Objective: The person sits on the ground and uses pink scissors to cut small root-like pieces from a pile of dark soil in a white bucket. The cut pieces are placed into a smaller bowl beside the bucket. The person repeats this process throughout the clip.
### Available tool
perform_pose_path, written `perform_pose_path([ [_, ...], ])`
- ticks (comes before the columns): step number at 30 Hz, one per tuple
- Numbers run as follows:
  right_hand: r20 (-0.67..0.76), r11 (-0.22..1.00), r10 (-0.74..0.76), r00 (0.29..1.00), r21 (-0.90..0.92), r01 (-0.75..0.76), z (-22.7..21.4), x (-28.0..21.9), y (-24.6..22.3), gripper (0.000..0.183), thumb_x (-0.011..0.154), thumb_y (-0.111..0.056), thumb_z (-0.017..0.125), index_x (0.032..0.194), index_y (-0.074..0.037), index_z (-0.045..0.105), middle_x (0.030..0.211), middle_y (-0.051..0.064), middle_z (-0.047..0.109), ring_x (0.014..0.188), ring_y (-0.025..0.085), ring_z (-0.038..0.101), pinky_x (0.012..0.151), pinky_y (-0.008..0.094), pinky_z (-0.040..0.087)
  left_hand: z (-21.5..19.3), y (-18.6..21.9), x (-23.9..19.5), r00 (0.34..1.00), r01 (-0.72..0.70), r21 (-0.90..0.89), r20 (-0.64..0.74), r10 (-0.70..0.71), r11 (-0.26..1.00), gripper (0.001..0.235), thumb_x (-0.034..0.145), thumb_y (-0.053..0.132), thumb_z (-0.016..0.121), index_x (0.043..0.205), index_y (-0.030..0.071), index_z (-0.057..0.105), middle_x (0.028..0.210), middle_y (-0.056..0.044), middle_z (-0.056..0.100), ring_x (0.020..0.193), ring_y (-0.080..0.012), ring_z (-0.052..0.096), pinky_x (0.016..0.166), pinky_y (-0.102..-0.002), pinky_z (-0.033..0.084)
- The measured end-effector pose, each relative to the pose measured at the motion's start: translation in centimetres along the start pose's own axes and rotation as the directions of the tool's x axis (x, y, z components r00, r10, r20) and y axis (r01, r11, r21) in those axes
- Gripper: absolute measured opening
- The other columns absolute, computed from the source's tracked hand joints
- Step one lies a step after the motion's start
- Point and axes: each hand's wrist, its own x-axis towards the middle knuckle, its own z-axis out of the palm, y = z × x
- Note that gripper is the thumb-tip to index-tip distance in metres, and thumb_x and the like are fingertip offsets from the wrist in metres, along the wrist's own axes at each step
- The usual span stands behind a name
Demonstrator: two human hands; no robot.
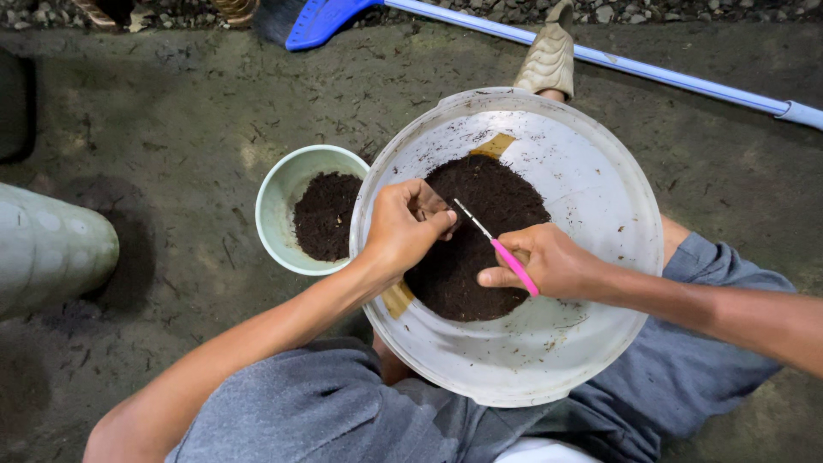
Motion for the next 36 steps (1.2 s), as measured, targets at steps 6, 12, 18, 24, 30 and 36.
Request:
perform_pose_path([
  [6,0.043,0.974,-0.125,0.991,0.194,0.115,0.4,0.6,1.1,0.03,0.09,-0.036,0.075,0.081,-0.01,0.062,0.061,-0.007,0.053,0.058,0.004,0.05,0.052,0.025,0.043,-1.9,3.5,0.2,0.921,-0.386,0.357,0.192,0.338,0.85,0.015,0.091,0.01,0.073,0.1,-0.002,0.073,0.087,-0.01,0.074,0.073,-0.0174,0.07,0.069,-0.031,0.054],
  [12,0.029,0.987,-0.024,0.999,0.161,0.019,0.7,0.7,0.9,0.026,0.091,-0.032,0.072,0.082,-0.009,0.063,0.06,-0.004,0.052,0.054,0.006,0.047,0.049,0.027,0.04,-7.9,3.8,2.0,0.917,-0.369,0.283,-0.043,0.396,0.885,0.015,0.099,0.013,0.068,0.095,-0.001,0.071,0.079,-0.01,0.073,0.072,-0.0129,0.069,0.067,-0.029,0.055],
  [18,0.1,1.0,-0.006,0.995,-0.005,0.007,0.9,0.8,0.8,0.026,0.087,-0.033,0.076,0.082,-0.009,0.067,0.06,-0.003,0.055,0.056,0.007,0.049,0.051,0.027,0.042,-16.0,-5.8,5.2,0.891,-0.273,0.508,-0.186,0.413,0.817,0.018,0.092,0.019,0.075,0.101,0.004,0.072,0.094,-0.011,0.076,0.086,-0.0214,0.073,0.081,-0.034,0.06],
  [24,0.126,0.996,-0.057,0.99,-0.064,0.065,1.2,1.2,1.5,0.027,0.084,-0.033,0.078,0.083,-0.009,0.067,0.062,-0.002,0.057,0.059,0.007,0.049,0.054,0.028,0.045,-18.4,-15.0,3.5,0.992,0.048,0.911,0.005,-0.128,0.409,0.125,0.048,0.043,0.101,0.151,0.028,0.033,0.157,-0.021,0.025,0.136,-0.0483,0.032,0.102,-0.063,0.037],
  [30,0.134,0.991,-0.086,0.987,-0.093,0.099,1.5,1.7,2.0,0.026,0.084,-0.032,0.079,0.083,-0.009,0.067,0.064,-0.002,0.059,0.061,0.007,0.05,0.056,0.028,0.046,-17.1,-18.7,3.2,0.981,0.062,0.932,0.01,-0.196,0.357,0.13,0.045,0.033,0.101,0.154,0.026,0.03,0.151,-0.021,0.033,0.135,-0.0512,0.035,0.1,-0.059,0.043],
  [36,0.157,0.995,-0.006,0.988,-0.098,0.022,1.7,1.8,1.7,0.026,0.084,-0.03,0.079,0.081,-0.007,0.067,0.062,0.0,0.057,0.058,0.009,0.049,0.054,0.029,0.044,-17.6,-20.3,3.2,0.999,-0.03,0.9,0.035,-0.002,0.436,0.083,0.06,0.019,0.089,0.134,0.014,0.051,0.123,-0.019,0.061,0.113,-0.0439,0.061,0.093,-0.052,0.053],
])
